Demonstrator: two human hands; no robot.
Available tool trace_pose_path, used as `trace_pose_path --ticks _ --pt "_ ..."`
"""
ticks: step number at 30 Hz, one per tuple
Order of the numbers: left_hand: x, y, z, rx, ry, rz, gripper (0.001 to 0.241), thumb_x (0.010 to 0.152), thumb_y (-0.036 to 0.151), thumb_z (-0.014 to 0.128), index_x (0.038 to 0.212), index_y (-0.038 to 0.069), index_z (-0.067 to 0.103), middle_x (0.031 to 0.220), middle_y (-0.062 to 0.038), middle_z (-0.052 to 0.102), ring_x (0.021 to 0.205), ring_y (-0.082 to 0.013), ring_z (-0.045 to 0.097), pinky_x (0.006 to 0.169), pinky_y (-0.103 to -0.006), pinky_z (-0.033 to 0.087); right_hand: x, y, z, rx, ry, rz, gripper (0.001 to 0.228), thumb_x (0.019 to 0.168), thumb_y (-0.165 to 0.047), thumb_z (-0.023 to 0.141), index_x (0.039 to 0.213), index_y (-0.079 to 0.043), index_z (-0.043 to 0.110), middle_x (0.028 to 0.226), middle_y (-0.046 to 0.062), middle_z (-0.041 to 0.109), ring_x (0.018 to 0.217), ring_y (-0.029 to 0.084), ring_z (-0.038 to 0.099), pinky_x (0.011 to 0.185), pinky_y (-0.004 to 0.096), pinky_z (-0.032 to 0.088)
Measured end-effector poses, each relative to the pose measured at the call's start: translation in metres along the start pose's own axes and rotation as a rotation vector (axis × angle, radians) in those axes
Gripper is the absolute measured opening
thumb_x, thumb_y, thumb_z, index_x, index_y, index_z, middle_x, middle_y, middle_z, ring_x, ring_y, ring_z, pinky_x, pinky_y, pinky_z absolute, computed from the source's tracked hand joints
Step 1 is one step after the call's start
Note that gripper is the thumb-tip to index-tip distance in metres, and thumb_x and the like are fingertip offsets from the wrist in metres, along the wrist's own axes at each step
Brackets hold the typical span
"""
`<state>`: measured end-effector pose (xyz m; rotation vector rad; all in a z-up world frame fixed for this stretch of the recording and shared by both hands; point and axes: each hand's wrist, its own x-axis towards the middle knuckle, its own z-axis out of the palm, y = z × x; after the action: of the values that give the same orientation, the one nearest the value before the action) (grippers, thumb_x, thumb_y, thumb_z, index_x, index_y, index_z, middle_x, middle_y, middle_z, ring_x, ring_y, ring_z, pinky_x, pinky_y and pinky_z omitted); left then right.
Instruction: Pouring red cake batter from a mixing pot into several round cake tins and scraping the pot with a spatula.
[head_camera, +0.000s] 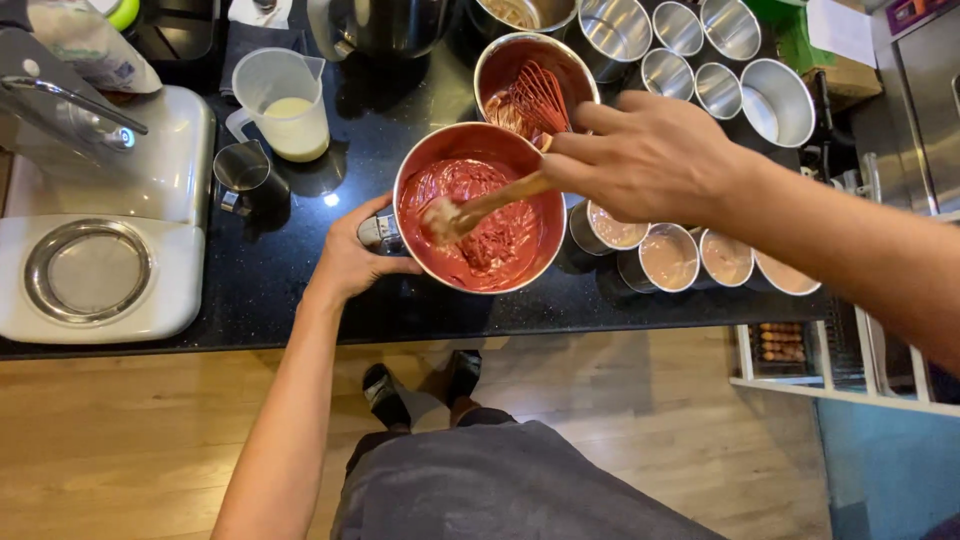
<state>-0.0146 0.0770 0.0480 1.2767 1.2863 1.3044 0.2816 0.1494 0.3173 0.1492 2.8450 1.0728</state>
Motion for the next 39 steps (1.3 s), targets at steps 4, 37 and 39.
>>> trace_pose_path --ticks 4,37,39 --pt "0.002 -0.009 -0.002 -0.038 -0.017 0.067 0.1 0.049 0.004 0.098 0.141 -0.001 0.058 0.123 -0.006 0.073 0.105 -0.0117 0.068 0.096 -0.0304 0.055 0.046 0.011 0.006 -0.02 0.047 -0.193 0.042 0.092 -0.027 0.06 0.134 -0.028 0.054 0.091 -0.003 0.064 0.086 0.015 0.063 0.061 0.026 0.05" --pt "-0.091 0.0 0.094 0.158 0.489 0.344 0.1 0.066 0.023 0.1 0.147 -0.007 0.05 0.133 -0.019 0.069 0.117 -0.023 0.069 0.104 -0.0365 0.054 0.017 -0.067 0.066 1.917 -1.245 1.173 0.029 0.1 -0.042 0.049 0.105 -0.015 0.058 0.061 -0.006 0.039 0.041 0.005 0.026 0.032 0.024 0.017" --pt "-0.104 -0.004 0.11 0.289 0.509 0.386 0.109 0.073 0.028 0.096 0.155 -0.01 0.034 0.131 -0.022 0.061 0.119 -0.0295 0.063 0.103 -0.039 0.051 0.012 -0.066 0.088 2.154 -1.068 1.233 0.033 0.101 -0.043 0.05 0.101 -0.01 0.058 0.058 -0.008 0.037 0.038 0.003 0.026 0.029 0.023 0.017"
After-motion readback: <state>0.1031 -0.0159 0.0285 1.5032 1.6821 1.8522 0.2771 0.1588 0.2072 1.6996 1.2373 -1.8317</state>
